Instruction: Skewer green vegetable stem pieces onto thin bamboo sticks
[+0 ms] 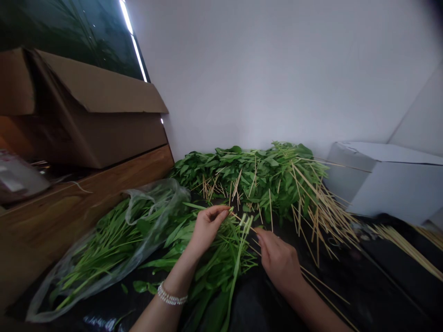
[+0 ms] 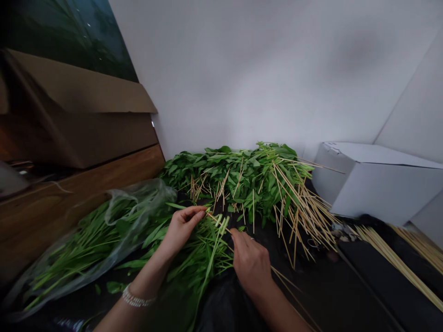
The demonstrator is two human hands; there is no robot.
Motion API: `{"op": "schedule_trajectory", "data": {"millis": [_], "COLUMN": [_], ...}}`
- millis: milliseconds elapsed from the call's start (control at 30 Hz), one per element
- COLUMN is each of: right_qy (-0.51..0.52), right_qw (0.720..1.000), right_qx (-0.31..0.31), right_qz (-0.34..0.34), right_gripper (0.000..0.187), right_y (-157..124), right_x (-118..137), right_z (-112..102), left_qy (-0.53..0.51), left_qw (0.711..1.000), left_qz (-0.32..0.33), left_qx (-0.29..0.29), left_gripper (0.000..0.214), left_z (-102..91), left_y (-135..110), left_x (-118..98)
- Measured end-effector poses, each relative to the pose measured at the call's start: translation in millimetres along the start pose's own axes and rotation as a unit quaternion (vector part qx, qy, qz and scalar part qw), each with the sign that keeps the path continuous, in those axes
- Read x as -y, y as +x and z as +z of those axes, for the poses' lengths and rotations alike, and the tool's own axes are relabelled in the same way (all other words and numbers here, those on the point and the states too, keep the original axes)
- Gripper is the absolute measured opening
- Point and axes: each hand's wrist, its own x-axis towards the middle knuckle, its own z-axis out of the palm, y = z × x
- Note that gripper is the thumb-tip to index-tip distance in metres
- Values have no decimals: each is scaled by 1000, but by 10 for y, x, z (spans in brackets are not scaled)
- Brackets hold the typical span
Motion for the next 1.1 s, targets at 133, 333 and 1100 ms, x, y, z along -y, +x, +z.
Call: {"op": "schedule_trajectory", "data": {"millis": [133,333,1100], "right_qy": [0,-7,0], "right_qw": [1000,1000,1000], "right_qx": [3,10,20], "right_qz": [3,5,1], "right_gripper": [26,27,30], "right_y": [-1,-23,-61], "right_x": [0,-7,-1], "right_z": [-1,10,52], "left_qy": [-7,-14,52], "left_qw": [1000,1000,994], "left_qz": [-8,-18,17], "left_qx": [0,-2,97], "left_gripper": [23,23,24], "left_z": [-4,-8,62], "left_y": [1,2,-39], "left_x": [6,11,6]}}
